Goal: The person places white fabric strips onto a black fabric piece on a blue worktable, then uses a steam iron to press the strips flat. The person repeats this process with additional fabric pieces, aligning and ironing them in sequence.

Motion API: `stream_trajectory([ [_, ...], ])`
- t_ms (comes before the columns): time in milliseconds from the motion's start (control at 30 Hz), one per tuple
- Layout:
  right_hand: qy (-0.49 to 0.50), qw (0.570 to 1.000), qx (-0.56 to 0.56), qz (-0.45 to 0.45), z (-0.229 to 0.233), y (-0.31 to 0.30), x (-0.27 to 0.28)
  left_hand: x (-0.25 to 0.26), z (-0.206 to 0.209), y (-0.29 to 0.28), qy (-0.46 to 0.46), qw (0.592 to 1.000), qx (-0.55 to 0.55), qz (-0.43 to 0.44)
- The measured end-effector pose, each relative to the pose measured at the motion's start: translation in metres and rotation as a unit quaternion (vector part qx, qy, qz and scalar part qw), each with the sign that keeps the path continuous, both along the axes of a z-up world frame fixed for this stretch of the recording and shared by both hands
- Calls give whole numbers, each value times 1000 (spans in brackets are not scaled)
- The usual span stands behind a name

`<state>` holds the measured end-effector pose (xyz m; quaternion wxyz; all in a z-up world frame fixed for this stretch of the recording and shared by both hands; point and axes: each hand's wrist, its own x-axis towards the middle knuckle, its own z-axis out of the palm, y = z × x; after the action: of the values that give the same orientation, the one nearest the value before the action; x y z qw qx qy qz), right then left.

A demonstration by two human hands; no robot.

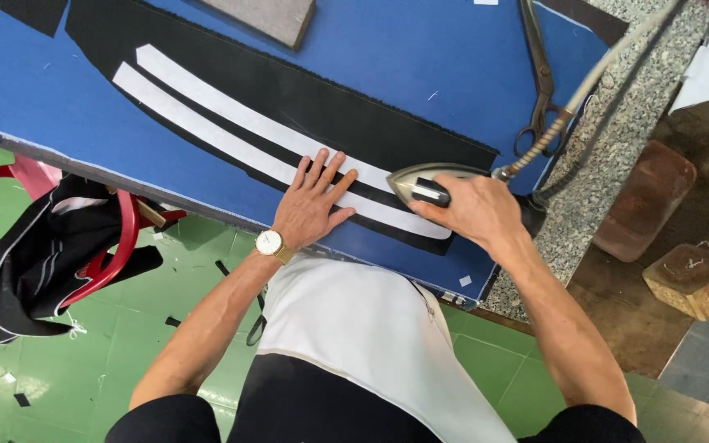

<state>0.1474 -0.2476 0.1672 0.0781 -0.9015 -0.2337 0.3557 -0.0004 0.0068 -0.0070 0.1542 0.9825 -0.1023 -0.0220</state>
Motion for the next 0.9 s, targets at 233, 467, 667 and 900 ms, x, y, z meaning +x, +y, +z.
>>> stream_trajectory([
  [233,-36,996,40,75,-2,49,5,1,9,29,-54,996,13,64],
  [467,-41,988,92,117,-16,78,12,2,6,58,-1,995,45,93],
  [667,-27,991,82,105,-15,71,9,0,3,58,-12,994,48,93],
  [900,31,999,-14,15,7,22,-13,-2,-6,63,-23,995,45,89],
])
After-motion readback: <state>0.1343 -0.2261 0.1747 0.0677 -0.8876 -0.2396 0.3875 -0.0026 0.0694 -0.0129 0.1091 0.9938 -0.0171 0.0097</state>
